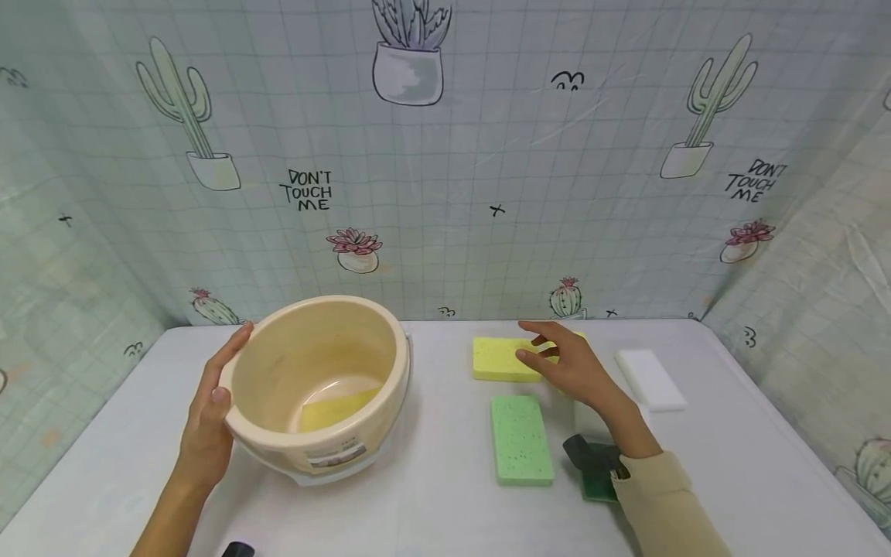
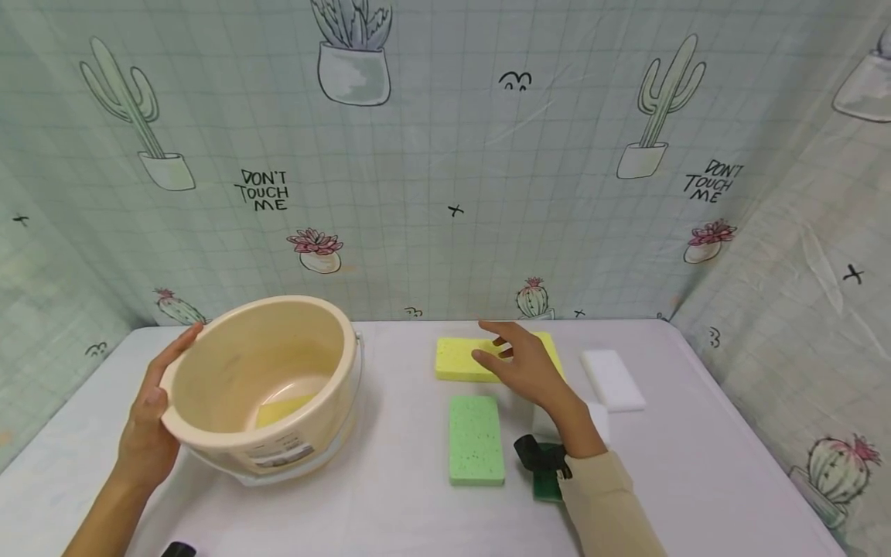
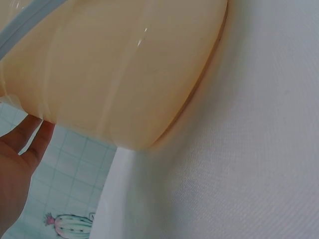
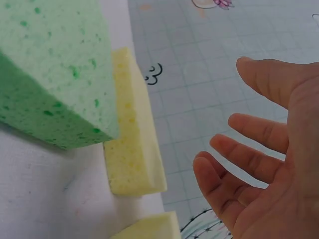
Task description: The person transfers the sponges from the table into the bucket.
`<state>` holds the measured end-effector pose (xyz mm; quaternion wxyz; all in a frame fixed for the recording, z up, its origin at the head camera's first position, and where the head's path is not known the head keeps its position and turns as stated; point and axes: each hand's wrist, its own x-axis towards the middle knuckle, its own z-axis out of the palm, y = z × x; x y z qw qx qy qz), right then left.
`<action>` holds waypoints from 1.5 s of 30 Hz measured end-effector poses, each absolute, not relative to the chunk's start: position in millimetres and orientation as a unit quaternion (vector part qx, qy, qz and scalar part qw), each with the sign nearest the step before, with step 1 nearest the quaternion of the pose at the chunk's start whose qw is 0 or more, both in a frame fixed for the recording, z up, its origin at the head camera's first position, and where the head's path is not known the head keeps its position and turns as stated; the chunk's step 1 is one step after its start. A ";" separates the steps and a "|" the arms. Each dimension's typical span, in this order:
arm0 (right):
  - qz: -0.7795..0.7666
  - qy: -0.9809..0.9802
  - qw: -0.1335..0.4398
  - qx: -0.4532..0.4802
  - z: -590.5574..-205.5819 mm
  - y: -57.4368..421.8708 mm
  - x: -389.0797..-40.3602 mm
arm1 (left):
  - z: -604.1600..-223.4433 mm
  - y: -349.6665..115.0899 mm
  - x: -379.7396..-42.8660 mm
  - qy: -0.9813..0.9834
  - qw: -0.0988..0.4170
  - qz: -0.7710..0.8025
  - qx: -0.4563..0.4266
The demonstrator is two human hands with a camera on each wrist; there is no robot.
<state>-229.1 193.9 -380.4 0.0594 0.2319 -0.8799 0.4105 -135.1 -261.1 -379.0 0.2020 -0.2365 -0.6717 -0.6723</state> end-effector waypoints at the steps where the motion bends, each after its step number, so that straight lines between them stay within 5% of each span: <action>1: 0.412 -0.880 0.057 0.229 -381.9 194.5 -229.7 | -378.5 -260.9 -135.2 -0.670 0.201 -0.674 -0.237; 24: 0.351 -0.916 0.002 0.192 -407.2 197.4 -240.0 | -381.0 -264.9 -134.2 -0.655 0.194 -0.682 -0.260; 45: 0.339 -0.914 0.011 0.225 -409.1 206.8 -240.6 | -381.9 -262.7 -136.0 -0.651 0.195 -0.680 -0.275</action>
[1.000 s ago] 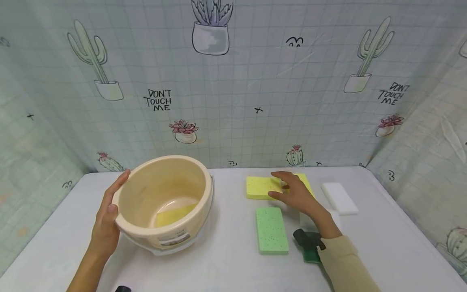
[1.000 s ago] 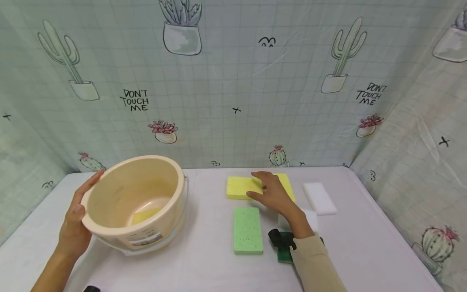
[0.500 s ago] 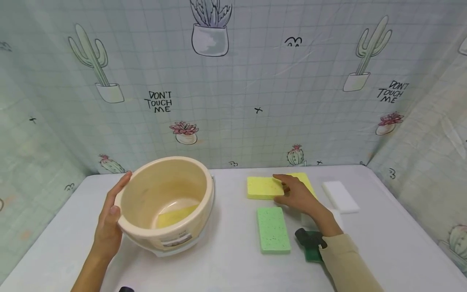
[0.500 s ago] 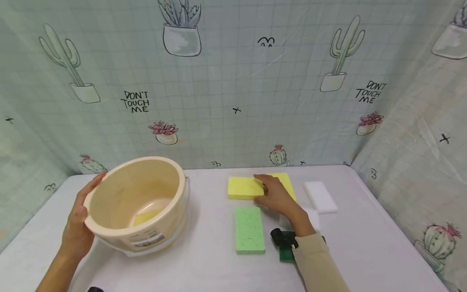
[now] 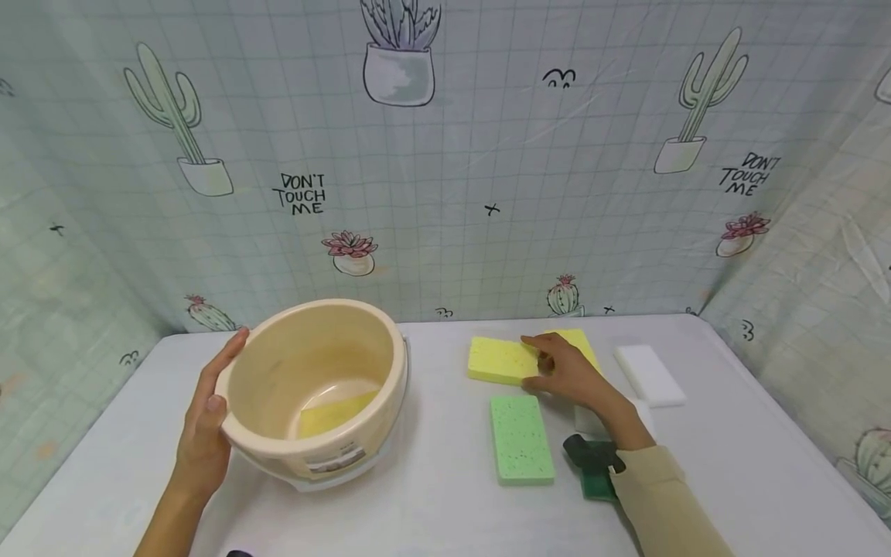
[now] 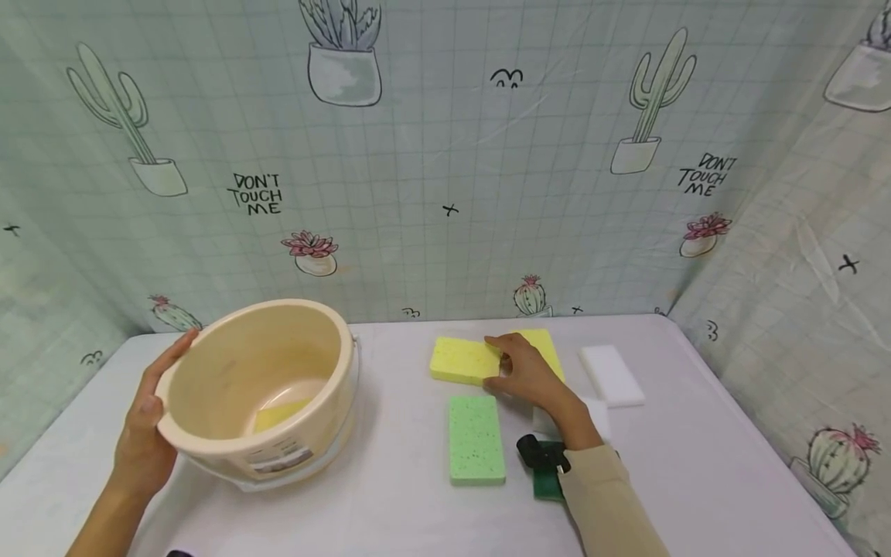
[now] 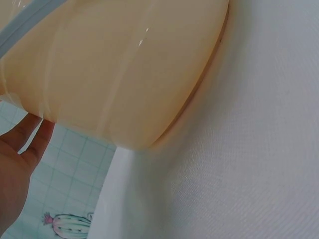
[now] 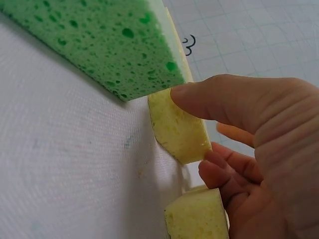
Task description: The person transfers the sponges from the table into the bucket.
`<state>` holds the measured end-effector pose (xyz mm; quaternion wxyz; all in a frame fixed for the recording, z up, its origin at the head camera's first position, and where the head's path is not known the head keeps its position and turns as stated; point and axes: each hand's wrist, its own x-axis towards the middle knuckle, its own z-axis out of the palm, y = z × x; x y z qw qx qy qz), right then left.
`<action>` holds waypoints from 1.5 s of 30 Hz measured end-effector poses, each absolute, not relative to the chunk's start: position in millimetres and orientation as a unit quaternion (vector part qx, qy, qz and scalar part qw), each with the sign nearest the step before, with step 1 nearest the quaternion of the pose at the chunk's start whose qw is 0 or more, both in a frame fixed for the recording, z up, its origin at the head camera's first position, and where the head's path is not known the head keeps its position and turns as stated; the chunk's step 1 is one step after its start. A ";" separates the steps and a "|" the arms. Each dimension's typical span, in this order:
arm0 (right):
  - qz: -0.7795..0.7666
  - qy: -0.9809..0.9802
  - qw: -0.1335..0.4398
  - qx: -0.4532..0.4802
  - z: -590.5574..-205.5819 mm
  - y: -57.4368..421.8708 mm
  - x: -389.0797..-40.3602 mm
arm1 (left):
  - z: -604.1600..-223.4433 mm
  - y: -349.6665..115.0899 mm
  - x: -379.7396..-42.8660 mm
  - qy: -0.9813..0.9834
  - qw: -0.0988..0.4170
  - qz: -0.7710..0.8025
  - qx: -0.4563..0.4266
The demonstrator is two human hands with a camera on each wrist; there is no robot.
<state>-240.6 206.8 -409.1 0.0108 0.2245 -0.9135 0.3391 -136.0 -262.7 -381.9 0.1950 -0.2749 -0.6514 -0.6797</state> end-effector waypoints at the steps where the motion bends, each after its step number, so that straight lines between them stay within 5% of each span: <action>1: 0.335 -0.915 0.012 0.226 -409.2 206.7 -241.1 | -382.3 -262.9 -135.9 -0.651 0.196 -0.679 -0.276; 45: 0.436 -0.879 0.006 0.192 -387.8 199.1 -230.7 | -381.9 -262.4 -136.3 -0.641 0.194 -0.689 -0.276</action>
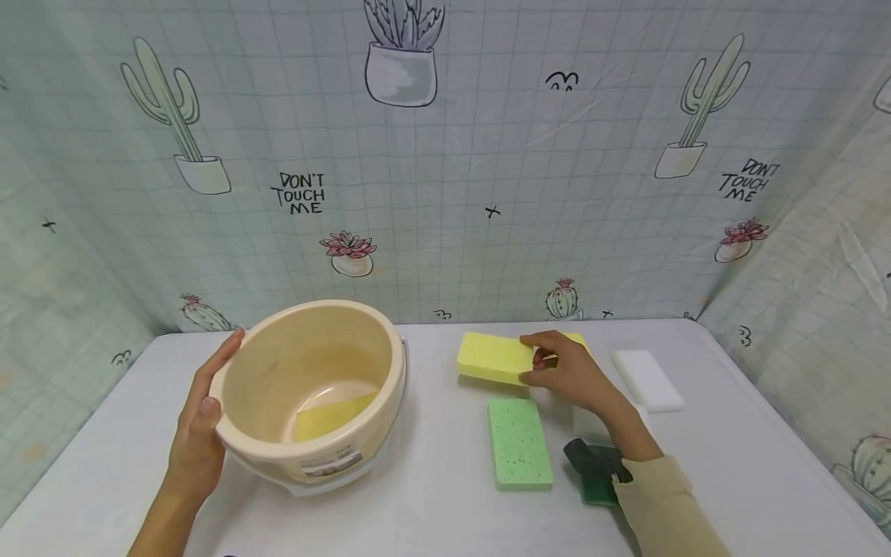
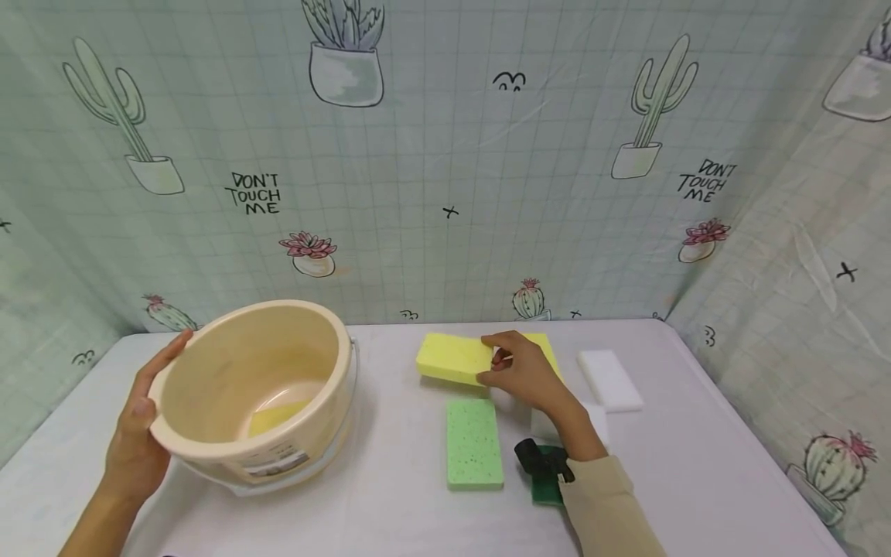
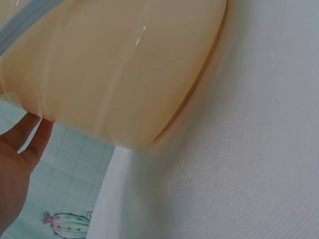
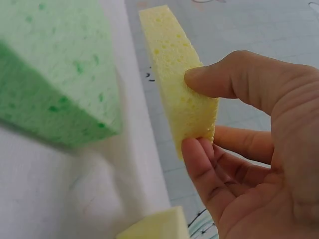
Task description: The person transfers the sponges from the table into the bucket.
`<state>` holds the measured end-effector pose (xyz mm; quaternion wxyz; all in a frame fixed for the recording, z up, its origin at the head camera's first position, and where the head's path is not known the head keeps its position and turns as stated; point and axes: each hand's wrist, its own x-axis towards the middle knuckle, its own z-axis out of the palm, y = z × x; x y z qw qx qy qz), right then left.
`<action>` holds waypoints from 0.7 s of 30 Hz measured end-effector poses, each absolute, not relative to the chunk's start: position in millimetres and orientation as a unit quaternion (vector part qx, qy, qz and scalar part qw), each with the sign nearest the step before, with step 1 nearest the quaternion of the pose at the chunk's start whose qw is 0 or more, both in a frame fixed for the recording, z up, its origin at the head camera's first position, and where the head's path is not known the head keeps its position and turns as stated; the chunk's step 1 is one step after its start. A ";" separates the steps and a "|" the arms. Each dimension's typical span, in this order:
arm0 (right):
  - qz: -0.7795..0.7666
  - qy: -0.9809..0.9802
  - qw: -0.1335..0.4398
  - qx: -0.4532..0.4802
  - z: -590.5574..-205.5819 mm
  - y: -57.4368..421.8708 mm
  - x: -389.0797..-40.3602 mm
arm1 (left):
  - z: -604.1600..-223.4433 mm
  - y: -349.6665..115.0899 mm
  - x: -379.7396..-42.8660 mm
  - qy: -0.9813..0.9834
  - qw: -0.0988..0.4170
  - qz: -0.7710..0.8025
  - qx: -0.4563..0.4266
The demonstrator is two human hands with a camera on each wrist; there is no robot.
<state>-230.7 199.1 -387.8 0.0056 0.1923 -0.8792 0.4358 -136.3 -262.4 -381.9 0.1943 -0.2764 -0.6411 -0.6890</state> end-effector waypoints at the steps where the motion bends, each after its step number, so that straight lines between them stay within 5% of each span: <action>1: 0.441 -0.876 0.007 0.194 -385.9 198.7 -230.0 | -381.7 -262.6 -136.3 -0.642 0.195 -0.689 -0.276; 21: 0.480 -0.851 0.038 0.209 -338.1 187.6 -217.2 | -380.0 -261.5 -134.7 -0.657 0.199 -0.678 -0.264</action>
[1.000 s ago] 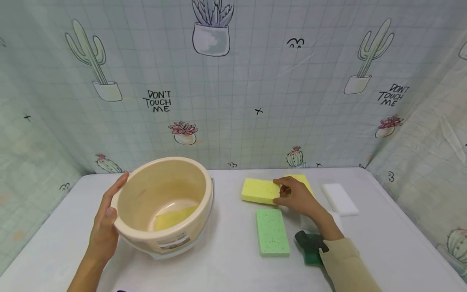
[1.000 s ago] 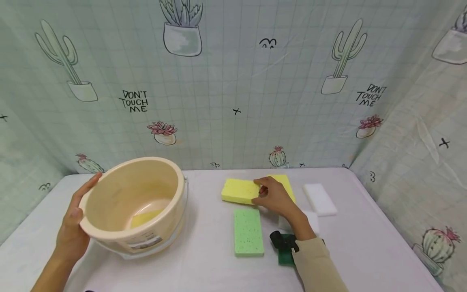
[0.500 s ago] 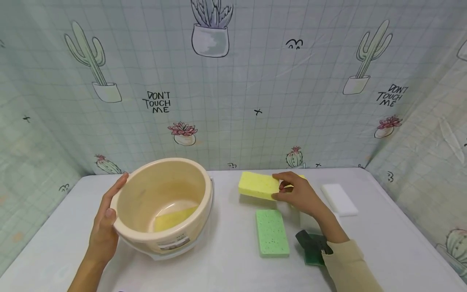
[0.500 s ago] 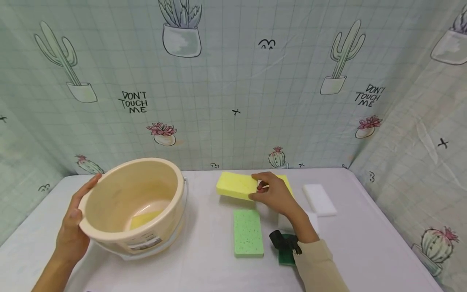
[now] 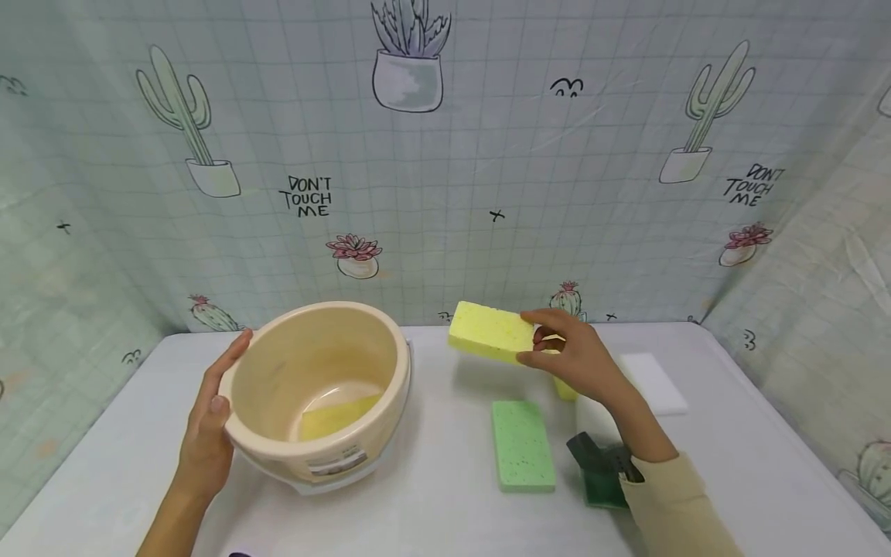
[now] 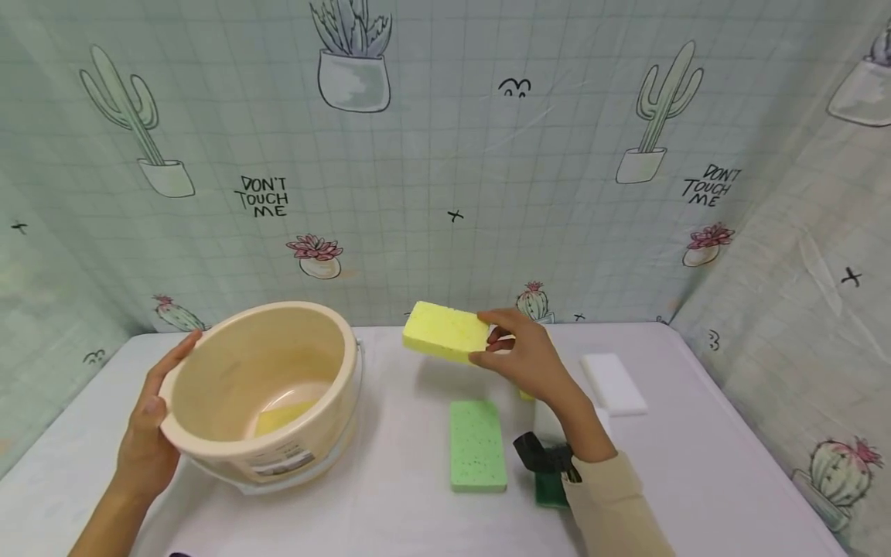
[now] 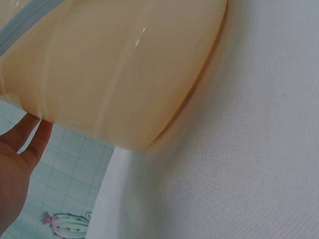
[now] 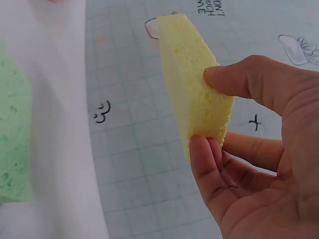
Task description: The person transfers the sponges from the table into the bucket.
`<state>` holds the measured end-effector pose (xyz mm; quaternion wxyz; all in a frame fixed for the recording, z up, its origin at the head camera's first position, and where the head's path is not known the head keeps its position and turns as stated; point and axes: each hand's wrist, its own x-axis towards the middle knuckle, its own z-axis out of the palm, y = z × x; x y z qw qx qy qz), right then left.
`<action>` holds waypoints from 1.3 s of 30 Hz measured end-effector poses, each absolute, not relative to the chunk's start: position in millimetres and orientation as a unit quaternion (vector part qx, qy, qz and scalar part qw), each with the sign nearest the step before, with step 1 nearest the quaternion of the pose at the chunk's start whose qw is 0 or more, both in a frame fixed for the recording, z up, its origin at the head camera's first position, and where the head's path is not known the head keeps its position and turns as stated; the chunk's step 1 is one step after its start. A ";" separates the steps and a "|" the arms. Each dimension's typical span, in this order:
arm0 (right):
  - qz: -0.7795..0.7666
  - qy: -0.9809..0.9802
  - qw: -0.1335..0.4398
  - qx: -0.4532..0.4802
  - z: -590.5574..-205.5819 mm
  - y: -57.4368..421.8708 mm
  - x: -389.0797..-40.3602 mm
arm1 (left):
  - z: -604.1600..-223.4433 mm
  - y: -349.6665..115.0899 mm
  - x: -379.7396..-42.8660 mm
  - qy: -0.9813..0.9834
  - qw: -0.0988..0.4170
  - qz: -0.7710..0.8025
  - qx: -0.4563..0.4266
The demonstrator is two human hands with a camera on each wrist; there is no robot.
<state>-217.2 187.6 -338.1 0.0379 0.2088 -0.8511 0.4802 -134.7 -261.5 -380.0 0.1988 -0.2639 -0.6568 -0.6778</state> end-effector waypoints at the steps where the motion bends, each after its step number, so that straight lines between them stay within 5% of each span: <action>1: 0.479 -0.851 0.039 0.212 -335.5 186.6 -217.0 | -379.9 -261.7 -134.8 -0.655 0.198 -0.679 -0.266; 39: 0.512 -0.788 0.049 0.337 -283.0 86.1 -203.5 | -380.6 -261.5 -133.6 -0.653 0.200 -0.677 -0.274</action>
